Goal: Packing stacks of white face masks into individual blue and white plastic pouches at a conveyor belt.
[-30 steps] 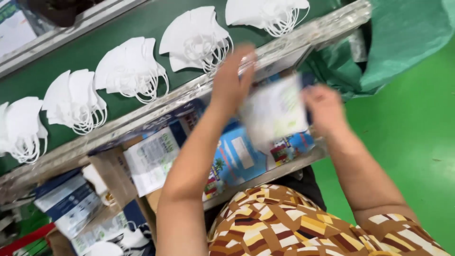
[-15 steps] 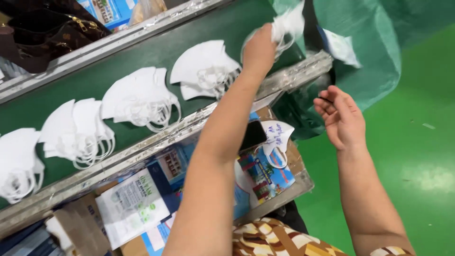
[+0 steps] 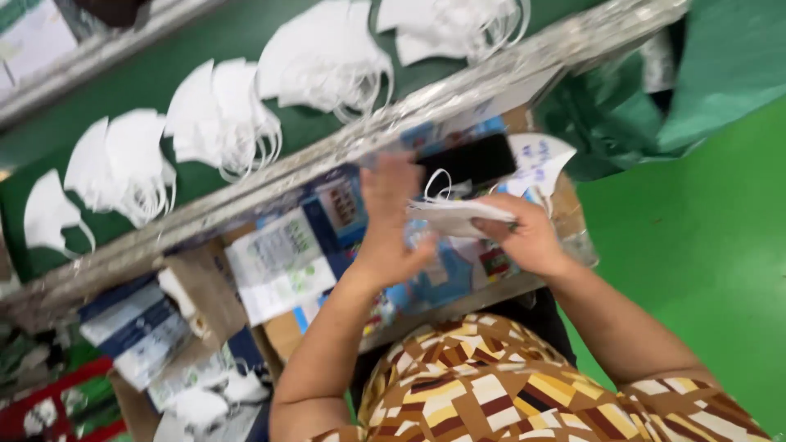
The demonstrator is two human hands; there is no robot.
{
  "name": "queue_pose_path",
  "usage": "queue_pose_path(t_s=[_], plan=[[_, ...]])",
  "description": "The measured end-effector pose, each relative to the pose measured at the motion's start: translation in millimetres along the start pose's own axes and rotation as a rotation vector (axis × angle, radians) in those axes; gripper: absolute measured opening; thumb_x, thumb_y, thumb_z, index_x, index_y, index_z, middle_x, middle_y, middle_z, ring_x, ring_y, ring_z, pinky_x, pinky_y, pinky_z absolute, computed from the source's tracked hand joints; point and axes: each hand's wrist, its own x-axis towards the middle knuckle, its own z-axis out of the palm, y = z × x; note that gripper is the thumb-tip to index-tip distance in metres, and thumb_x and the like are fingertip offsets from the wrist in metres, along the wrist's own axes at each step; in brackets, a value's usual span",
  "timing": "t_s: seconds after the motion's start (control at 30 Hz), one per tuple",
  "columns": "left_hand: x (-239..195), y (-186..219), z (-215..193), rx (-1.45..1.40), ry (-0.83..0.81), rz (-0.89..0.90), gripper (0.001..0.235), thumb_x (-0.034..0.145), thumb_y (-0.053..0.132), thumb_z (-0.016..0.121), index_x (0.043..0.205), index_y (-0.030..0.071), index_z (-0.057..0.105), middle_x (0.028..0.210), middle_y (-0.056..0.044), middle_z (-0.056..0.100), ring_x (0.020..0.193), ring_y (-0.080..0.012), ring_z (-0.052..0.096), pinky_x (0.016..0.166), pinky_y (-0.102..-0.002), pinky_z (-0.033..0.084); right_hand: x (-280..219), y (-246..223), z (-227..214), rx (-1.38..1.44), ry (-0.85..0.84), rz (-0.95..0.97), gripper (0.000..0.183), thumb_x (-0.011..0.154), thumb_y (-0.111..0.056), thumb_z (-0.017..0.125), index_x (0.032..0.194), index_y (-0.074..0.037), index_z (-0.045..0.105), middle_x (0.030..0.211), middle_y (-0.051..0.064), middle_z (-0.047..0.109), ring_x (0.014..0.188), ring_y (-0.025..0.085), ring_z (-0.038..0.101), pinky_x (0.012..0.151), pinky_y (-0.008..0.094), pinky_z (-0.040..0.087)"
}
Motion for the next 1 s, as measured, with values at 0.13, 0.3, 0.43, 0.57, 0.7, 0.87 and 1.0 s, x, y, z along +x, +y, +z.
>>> queue_pose_path(t_s=[0.13, 0.3, 0.43, 0.57, 0.7, 0.87, 1.0], plan=[[-51.1, -12.3, 26.5, 0.176, -0.358, -0.118, 0.098, 0.076, 0.021, 0.073, 0.159, 0.003, 0.025, 0.167, -0.023, 0.026, 0.157, -0.0458, 0.013, 0.123, -0.069, 0.006, -6.7, 19.2, 60.4, 0.141, -0.164, -0.216, 0.059, 0.079, -0.013, 0.083, 0.133, -0.004, 0.059, 0.124, 0.011, 0.068, 0.115, 0.019, 0.064, 0.098, 0.032, 0.05], [-76.7, -10.3, 15.0, -0.034, -0.038, -0.167, 0.075, 0.08, 0.013, 0.07, 0.151, 0.009, 0.044, 0.15, -0.021, 0.045, 0.151, -0.046, 0.028, 0.122, -0.065, 0.018, 1.1, 33.1, 75.1, -0.081, -0.261, -0.368, 0.032, 0.086, -0.014, 0.077, 0.118, -0.008, 0.071, 0.112, 0.01, 0.073, 0.107, 0.028, 0.066, 0.095, 0.039, 0.051], [-132.9, -64.8, 13.3, 0.304, 0.283, -0.583, 0.053, 0.091, 0.006, 0.065, 0.143, 0.009, 0.059, 0.133, -0.017, 0.055, 0.129, -0.0377, 0.047, 0.113, -0.052, 0.039, -2.6, -26.9, 3.3, -0.379, -0.504, -0.408, 0.021, 0.086, -0.019, 0.076, 0.104, -0.007, 0.073, 0.091, 0.012, 0.068, 0.085, 0.034, 0.063, 0.078, 0.043, 0.05], [-154.4, -105.4, 21.9, 0.368, 0.25, -0.776, 0.046, 0.088, 0.008, 0.064, 0.132, -0.004, 0.062, 0.116, -0.024, 0.058, 0.108, -0.0425, 0.057, 0.093, -0.049, 0.049, 3.5, 6.6, -19.1, -0.125, -0.463, -0.087, 0.029, 0.089, -0.022, 0.067, 0.114, -0.007, 0.069, 0.094, 0.01, 0.071, 0.085, 0.033, 0.064, 0.076, 0.045, 0.053], [-154.1, -122.2, 29.1, 0.478, 0.233, -0.823, 0.038, 0.087, 0.008, 0.06, 0.124, -0.002, 0.065, 0.113, -0.023, 0.065, 0.098, -0.0419, 0.065, 0.087, -0.049, 0.053, 8.0, 10.6, 0.6, -0.328, -0.162, -0.133, 0.03, 0.099, -0.025, 0.066, 0.124, -0.009, 0.07, 0.106, 0.014, 0.071, 0.096, 0.034, 0.069, 0.087, 0.045, 0.054], [-146.2, -130.7, 30.3, 0.474, 0.174, -0.943, 0.038, 0.082, 0.016, 0.065, 0.113, -0.006, 0.062, 0.103, -0.026, 0.065, 0.096, -0.0429, 0.065, 0.083, -0.049, 0.054, -5.8, -4.6, 50.2, -0.564, -0.027, -0.408, 0.041, 0.086, -0.009, 0.07, 0.127, -0.01, 0.072, 0.109, 0.015, 0.072, 0.099, 0.039, 0.067, 0.087, 0.047, 0.052], [-150.7, -140.5, 18.1, 0.412, 0.204, -1.042, 0.031, 0.087, 0.014, 0.066, 0.112, -0.003, 0.062, 0.088, -0.023, 0.067, 0.085, -0.043, 0.067, 0.079, -0.053, 0.053, -13.6, -22.0, 64.7, -0.714, -0.067, -0.693, 0.047, 0.068, -0.002, 0.078, 0.113, -0.013, 0.075, 0.103, 0.008, 0.076, 0.095, 0.036, 0.068, 0.084, 0.048, 0.051]])
